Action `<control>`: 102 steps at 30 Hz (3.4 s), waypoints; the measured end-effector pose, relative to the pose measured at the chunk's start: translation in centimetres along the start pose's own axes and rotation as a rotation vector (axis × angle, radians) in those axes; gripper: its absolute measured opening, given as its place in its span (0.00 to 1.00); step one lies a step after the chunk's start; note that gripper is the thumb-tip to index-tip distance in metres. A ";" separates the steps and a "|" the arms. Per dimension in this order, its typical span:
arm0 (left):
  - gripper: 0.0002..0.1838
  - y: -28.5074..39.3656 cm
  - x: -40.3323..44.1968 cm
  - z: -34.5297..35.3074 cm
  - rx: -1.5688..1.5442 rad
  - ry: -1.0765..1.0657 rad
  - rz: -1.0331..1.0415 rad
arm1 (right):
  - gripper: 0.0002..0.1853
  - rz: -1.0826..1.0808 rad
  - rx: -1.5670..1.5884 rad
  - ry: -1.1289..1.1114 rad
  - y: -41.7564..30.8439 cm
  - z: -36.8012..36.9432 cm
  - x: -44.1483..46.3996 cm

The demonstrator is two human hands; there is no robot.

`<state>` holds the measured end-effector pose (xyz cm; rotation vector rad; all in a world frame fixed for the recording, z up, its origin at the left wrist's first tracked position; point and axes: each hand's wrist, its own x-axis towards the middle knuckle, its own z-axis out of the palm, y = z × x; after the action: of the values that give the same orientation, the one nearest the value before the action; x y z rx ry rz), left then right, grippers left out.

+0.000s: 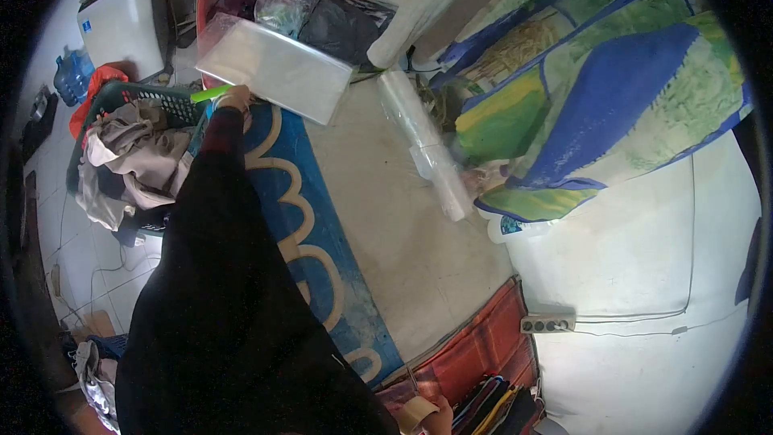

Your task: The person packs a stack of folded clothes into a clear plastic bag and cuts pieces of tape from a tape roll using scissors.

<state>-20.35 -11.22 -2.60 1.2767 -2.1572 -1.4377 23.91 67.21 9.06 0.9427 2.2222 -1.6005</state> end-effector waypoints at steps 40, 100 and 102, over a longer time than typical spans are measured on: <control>0.12 10.5 -36.3 5.2 -0.472 -0.569 0.698 | 0.02 -0.169 0.285 0.016 -7.0 4.1 -5.2; 0.17 -7.9 -69.0 -4.2 0.105 -0.854 1.233 | 0.26 -1.371 -1.461 0.056 0.8 8.7 -2.0; 0.19 -9.8 -63.1 -5.1 0.230 -0.778 1.085 | 0.26 -1.416 -1.537 0.083 1.9 9.0 -0.1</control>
<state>24.84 33.16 7.21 -0.5991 -2.7542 -1.2333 23.71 59.31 4.35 -1.1364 3.0623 0.4922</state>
